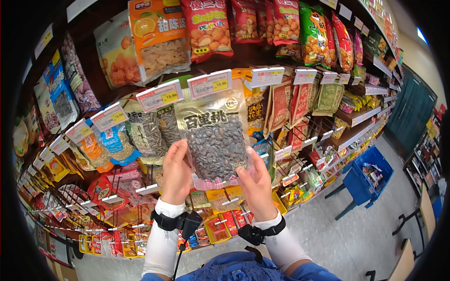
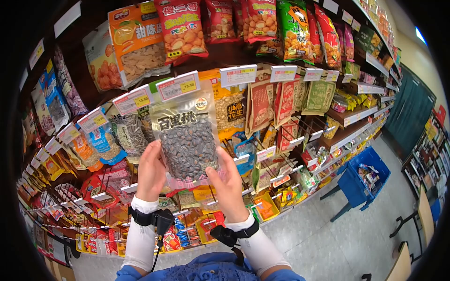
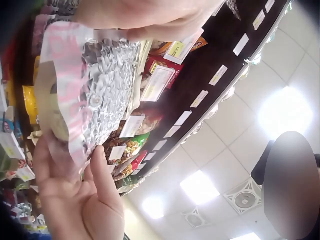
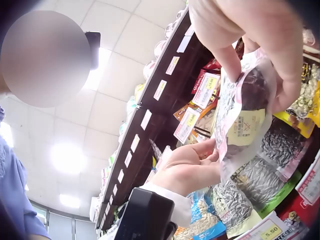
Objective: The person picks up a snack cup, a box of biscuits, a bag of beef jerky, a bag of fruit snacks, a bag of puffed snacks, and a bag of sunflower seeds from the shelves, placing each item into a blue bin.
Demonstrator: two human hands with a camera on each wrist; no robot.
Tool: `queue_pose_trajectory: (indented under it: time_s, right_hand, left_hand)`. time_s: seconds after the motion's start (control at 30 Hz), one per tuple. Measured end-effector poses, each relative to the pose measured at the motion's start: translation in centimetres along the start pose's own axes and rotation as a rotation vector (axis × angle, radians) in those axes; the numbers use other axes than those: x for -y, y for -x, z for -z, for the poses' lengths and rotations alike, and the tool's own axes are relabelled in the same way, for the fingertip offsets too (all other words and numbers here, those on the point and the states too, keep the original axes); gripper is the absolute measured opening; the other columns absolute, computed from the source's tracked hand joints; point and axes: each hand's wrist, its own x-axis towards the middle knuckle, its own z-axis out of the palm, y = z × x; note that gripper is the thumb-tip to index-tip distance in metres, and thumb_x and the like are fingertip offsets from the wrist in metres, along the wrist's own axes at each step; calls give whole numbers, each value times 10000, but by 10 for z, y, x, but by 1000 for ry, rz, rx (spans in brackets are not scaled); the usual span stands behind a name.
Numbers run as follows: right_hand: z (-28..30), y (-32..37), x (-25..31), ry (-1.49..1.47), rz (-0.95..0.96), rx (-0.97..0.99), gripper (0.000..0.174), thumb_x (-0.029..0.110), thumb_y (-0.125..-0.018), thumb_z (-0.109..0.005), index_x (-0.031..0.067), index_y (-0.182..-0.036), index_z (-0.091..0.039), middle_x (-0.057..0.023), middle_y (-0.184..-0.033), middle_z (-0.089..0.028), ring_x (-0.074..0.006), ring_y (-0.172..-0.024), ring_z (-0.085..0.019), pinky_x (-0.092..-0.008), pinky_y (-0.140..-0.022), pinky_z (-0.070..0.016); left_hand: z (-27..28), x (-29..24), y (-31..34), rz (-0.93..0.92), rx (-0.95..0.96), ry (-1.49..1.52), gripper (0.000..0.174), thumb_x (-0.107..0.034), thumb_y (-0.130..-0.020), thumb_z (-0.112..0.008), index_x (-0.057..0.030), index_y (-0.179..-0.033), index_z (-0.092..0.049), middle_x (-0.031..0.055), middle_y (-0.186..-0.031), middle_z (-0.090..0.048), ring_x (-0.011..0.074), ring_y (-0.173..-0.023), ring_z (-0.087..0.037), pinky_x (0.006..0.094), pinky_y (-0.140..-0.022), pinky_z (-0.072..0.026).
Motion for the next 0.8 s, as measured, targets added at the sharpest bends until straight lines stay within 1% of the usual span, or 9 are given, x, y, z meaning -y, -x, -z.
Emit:
queue_pose_trajectory:
  time_s: [0.03, 0.07, 0.1, 0.17, 0.4, 0.5, 0.53, 0.63, 0.8]
  right_hand:
    - [1, -2, 3, 6, -6, -13, 542, -47, -846, -494, 16, -1341, -281, -94, -1345, -344, -162, -1213, -366, -293, -980, -333]
    - [-1, -4, 9, -2, -24, -24, 527, -20, -840, -523, -5, -1321, -308, -111, -1340, -356, -181, -1239, -340, -307, -1012, -287]
    - [-2, -5, 12, -13, -39, -32, 515, 6, -835, -552, -26, -1301, -334, -127, -1336, -367, -199, -1265, -313, -322, -1044, -241]
    - [-1, -6, 16, -24, -28, -19, 520, 5, -831, -555, -29, -1300, -332, -129, -1338, -363, -204, -1269, -309, -322, -1048, -233]
    - [9, 12, 21, -10, -74, -43, 546, 2, -825, -559, -29, -1309, -308, -126, -1341, -354, -198, -1259, -317, -320, -1041, -244]
    - [21, 29, 16, -44, -94, -61, 545, -6, -824, -551, -32, -1309, -305, -123, -1337, -354, -195, -1254, -320, -319, -1035, -254]
    - [25, 37, 15, -34, -132, -73, 546, -8, -824, -549, -30, -1311, -304, -123, -1340, -351, -196, -1257, -316, -319, -1035, -254]
    - [44, 59, 7, -31, -198, -107, 544, -14, -828, -542, -19, -1317, -305, -120, -1347, -345, -199, -1265, -304, -320, -1034, -255]
    - [84, 87, 15, -103, -289, -184, 544, -44, -821, -530, 12, -1321, -322, -92, -1354, -337, -174, -1245, -323, -302, -995, -309]
  left_hand:
    - [1, 3, -2, 10, 43, 42, 138, -168, -925, -457, -61, -980, -523, 14, -962, -585, 113, -892, -549, 258, -806, -423]
    - [-2, 3, -2, 6, 80, 101, 128, -158, -921, -462, -60, -976, -523, 12, -957, -580, 115, -899, -542, 258, -817, -416]
    - [-6, 4, 1, 13, 80, 101, 128, -158, -921, -462, -60, -976, -523, 12, -957, -580, 115, -899, -542, 258, -817, -416]
    - [-18, 3, 3, -52, -58, 90, 92, -162, -907, -503, -86, -946, -539, -36, -818, -565, 54, -739, -526, 193, -650, -395]
    - [-29, 4, 25, -51, -39, 103, 93, -164, -909, -503, -87, -951, -534, -48, -813, -557, 38, -695, -487, 197, -595, -363]
    - [-23, 14, 41, 29, -42, 108, 99, -156, -909, -499, -77, -960, -528, -31, -841, -567, 52, -747, -510, 204, -642, -386]
    - [-25, 18, 46, 44, -37, 124, 104, -140, -909, -490, -60, -967, -523, -11, -887, -575, 79, -813, -532, 223, -714, -406]
    - [-18, 40, 61, 132, -34, 189, 107, -118, -911, -476, -43, -973, -519, 7, -933, -577, 98, -866, -539, 240, -776, -408]
    - [-36, 76, 85, 239, 7, 173, 133, -100, -915, -443, -51, -1014, -518, -1, -975, -559, 83, -897, -510, 227, -809, -383]
